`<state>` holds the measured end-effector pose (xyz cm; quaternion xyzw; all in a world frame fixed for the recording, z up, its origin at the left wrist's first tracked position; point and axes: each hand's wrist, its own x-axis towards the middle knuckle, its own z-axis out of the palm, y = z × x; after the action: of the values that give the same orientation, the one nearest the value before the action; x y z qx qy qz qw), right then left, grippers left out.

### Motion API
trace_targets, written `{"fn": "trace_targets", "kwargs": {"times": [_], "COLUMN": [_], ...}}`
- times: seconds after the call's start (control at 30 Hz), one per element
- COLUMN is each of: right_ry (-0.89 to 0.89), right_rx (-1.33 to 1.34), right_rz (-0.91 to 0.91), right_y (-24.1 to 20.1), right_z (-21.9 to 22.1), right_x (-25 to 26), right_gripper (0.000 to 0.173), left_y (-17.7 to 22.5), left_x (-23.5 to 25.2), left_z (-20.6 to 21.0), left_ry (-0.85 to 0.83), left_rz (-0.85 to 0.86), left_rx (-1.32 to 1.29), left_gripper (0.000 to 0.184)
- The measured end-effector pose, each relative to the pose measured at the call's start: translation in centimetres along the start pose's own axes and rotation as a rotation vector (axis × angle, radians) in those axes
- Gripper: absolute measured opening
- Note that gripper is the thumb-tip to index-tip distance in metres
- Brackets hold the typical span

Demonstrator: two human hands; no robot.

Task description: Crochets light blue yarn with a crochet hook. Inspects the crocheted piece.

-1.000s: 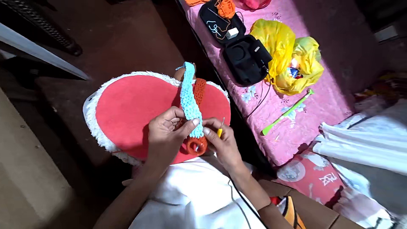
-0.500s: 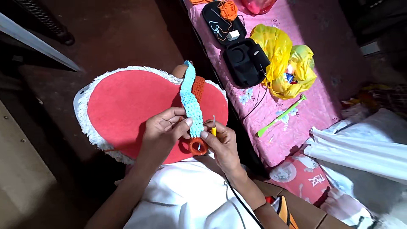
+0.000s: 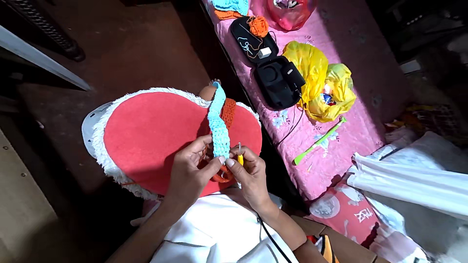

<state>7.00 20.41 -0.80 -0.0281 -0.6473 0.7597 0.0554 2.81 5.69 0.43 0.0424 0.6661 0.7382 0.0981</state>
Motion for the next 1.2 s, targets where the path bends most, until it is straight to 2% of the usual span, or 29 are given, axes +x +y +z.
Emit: {"fn": "trace_targets", "kwargs": {"times": [0.23,0.43,0.7,1.07,1.13,1.2], "right_ry": [0.011,0.054,0.056,0.068,0.070,0.068], "right_rx": [0.093,0.105,0.107,0.130,0.130,0.132], "right_rz": [0.062,0.066,0.066,0.106,0.110,0.111], "right_y": [0.0,0.1,0.8,0.5,0.6,0.7], "right_z": [-0.2,-0.3,-0.3,-0.2,-0.3,-0.3], "right_x": [0.4,0.5,0.3,0.7,0.7,0.6], "right_gripper": [0.010,0.007,0.007,0.007,0.007,0.008], "left_y": [-0.6,-0.9,-0.8,-1.7,-1.6,-0.9], "left_x": [-0.3,-0.2,-0.1,-0.1,-0.1,-0.3], "left_z": [0.2,0.2,0.5,0.7,0.0,-1.3], "left_ry": [0.003,-0.013,0.028,-0.005,-0.018,0.021], "left_rz": [0.056,0.051,0.005,0.084,0.129,0.225], "left_rx": [0.174,0.188,0.078,0.122,0.263,0.644], "left_gripper": [0.045,0.049,0.039,0.038,0.036,0.033]}}
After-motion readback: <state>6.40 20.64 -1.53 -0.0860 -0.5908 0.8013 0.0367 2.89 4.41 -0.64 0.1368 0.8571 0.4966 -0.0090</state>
